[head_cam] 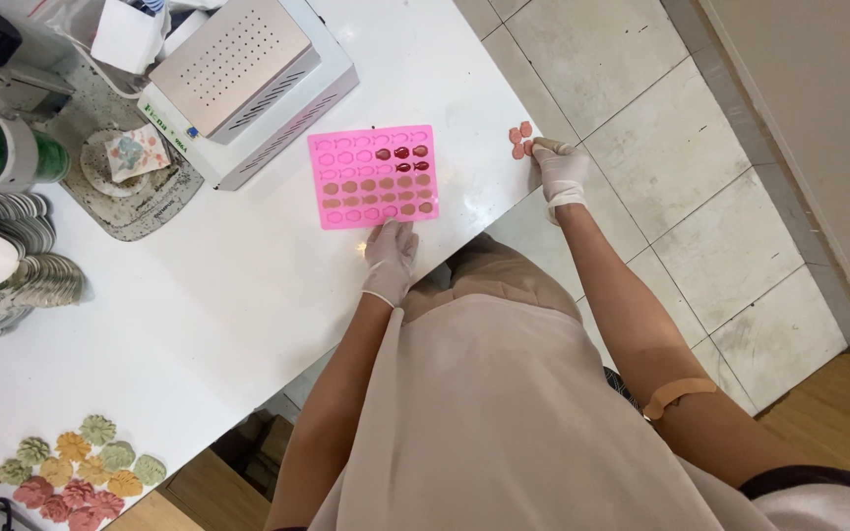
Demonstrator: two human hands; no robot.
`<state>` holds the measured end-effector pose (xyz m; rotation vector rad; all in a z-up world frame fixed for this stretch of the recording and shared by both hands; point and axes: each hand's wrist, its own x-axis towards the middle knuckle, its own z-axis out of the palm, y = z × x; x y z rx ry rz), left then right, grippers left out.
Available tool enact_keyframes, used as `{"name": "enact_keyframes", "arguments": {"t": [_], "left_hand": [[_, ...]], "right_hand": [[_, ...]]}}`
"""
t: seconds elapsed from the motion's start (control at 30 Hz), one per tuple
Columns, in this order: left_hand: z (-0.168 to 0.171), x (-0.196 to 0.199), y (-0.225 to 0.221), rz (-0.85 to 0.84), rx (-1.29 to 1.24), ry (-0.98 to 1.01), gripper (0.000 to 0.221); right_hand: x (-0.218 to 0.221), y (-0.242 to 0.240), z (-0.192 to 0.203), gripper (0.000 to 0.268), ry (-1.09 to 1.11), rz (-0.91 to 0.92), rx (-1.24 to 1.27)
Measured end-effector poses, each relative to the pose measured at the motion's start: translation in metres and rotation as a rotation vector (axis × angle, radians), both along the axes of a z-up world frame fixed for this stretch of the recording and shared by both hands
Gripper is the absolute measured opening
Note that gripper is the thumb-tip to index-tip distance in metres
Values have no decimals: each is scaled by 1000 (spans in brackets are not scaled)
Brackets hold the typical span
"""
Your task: The recorder removes small wax flowers from a silicone mold and organizes various colored wax pieces on a workbench.
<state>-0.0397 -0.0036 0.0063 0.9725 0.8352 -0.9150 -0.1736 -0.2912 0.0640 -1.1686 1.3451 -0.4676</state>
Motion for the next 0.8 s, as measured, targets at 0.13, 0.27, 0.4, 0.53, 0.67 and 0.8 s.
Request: {"name": "enact_keyframes", "arguments": {"t": [0.13,0.27,0.4,0.53,0.67,0.8], "left_hand": [[-6,-2,-3,-4,11,15,42],[-6,-8,-10,-10,-79,23,41],[-28,-10,-9,-68,-40,-34,34],[-56,-16,-15,65,-57,-66,27],[-59,-17,-15,125,-169,-94,17],[-55,-16,-13,159,-204,-65,15]], "right_hand": [[0,8,7,18,50,4,-77],[3,42,10,19,20,173,-463],[25,99,55,28,16,772,-683],[66,138,51,33,-58,1000,-634],[80,156,18,37,58,1100,-805],[83,160,8,38,126,1128,-788]]}}
